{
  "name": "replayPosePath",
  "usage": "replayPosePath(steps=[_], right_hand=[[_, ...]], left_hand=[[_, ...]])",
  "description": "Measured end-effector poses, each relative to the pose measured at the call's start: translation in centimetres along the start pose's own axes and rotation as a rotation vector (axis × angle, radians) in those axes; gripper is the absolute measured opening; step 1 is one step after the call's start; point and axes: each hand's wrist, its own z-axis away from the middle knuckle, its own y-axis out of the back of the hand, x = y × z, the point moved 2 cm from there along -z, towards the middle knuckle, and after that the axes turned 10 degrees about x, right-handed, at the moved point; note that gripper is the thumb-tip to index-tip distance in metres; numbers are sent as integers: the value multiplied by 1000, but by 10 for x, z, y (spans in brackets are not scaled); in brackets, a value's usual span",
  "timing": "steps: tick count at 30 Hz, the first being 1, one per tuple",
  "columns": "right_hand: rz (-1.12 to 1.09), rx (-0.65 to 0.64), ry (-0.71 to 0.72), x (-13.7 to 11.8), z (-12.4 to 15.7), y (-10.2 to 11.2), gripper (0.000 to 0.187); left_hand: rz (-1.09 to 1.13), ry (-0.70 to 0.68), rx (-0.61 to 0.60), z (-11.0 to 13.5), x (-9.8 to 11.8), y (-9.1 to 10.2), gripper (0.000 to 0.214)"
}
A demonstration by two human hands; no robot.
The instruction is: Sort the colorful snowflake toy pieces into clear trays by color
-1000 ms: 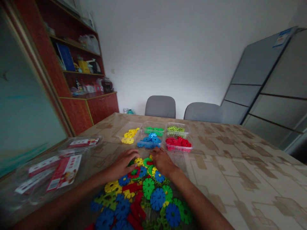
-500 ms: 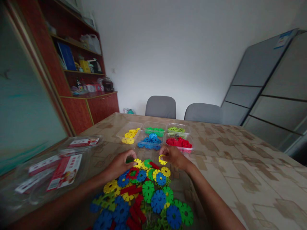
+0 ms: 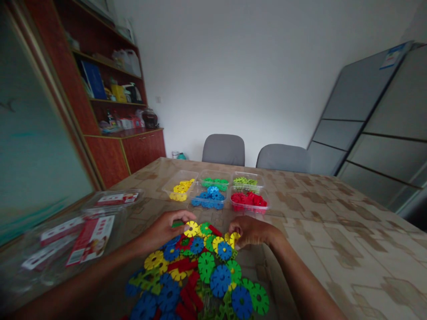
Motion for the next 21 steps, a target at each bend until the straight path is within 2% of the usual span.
replayPosePath(steps=[2,5,7,9,12,16,21], right_hand=[[6,6,-2,1,0,1,35],[6,25,12,-3,1,2,45],[3,24,19,-6,2,3,42],[-11,15,20,-6,3,2,37],[-39,17,12,-4,3,2,30],[-74,46,38,-2,4,9,20],[-153,62,93,-14,6,14,24]], left_hand=[[8,17,-98,-1,5,13,30],[18,91,-344,3,8,39,33],[4,123,-496,8,8,55,33],[-49,154,-585,14,6,67,31],[-123,195,-631,20,0,72,30],[-119,204,-692,22,-3,65,38],[-107,202,-689,23,-2,61,38]])
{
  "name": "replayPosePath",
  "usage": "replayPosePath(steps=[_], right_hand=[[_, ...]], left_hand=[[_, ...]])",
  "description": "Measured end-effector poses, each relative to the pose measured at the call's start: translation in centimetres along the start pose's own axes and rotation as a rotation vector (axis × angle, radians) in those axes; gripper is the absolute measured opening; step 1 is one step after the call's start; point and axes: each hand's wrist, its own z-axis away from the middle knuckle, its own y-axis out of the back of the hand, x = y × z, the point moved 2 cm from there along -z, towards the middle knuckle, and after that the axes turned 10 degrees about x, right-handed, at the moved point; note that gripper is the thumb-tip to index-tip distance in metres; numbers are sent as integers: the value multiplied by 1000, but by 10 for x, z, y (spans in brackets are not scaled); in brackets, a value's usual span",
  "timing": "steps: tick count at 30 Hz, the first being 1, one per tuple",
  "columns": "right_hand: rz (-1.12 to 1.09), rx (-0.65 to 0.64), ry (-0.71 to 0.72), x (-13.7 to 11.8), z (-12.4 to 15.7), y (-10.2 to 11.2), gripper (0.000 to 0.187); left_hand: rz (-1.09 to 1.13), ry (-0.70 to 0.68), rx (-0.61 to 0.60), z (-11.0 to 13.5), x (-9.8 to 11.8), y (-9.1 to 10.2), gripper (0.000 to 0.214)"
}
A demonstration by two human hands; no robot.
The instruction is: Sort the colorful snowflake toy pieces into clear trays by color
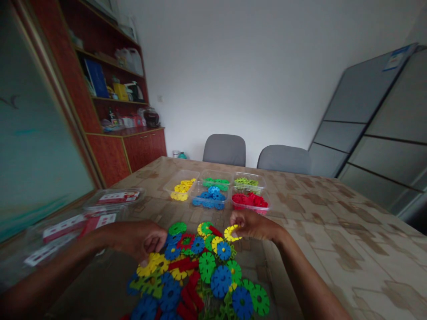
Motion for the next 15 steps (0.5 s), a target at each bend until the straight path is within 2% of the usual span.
replayPosePath(steps=[5,9,12,15], right_hand=[[-53,-17,56,-15,-6,-21,31],[2,-12,84,-16,-11,-40,19],[20,5,82,-14,-11,-44,14],[-5,-2,65,-16,-9,-40,19]], left_hand=[[21,-61,35,0,5,1,29],[42,-67,33,-4,7,0,20],[91,-73,72,-8,9,-1,18],[137,-109,125,-11,11,-3,19]])
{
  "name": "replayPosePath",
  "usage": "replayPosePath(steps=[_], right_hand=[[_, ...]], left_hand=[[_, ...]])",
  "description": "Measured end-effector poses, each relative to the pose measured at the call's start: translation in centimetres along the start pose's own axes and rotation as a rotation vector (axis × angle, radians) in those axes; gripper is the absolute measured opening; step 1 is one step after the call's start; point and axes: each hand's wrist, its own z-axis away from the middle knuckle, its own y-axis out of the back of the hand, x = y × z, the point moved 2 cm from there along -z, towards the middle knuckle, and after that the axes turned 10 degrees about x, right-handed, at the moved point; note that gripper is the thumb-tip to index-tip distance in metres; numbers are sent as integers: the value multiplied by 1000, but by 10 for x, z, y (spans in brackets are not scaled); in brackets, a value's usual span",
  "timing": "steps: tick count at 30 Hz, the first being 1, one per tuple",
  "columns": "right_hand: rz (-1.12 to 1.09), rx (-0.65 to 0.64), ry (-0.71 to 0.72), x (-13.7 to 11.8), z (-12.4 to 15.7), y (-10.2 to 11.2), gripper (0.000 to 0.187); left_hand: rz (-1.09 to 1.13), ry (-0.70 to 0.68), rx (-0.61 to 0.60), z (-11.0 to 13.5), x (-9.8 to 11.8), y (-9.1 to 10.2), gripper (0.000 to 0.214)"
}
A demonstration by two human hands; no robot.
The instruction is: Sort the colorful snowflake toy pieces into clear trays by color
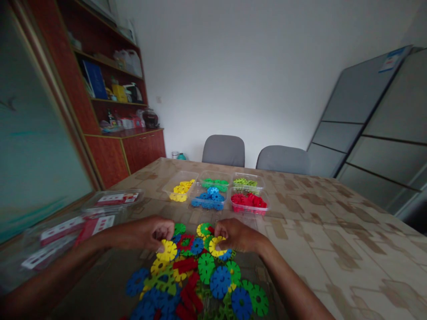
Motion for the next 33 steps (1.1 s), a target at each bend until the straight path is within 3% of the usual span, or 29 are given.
replayPosePath(steps=[5,12,19,26,33], right_hand=[[-137,-71,-35,-4,0,5,31],[-272,28,-54,1,-7,4,43],[-304,-17,-69,3,-4,9,41],[-355,117,-7,0,-8,16,41],[-419,183,52,-6,-18,-13,43]], left_hand=[[37,-59,52,-9,-2,-9,23],[83,-41,287,-23,-9,-23,25],[112,-22,359,-28,-13,-28,23],[199,27,383,-30,-11,-38,30],[422,111,404,-34,-7,-51,39]])
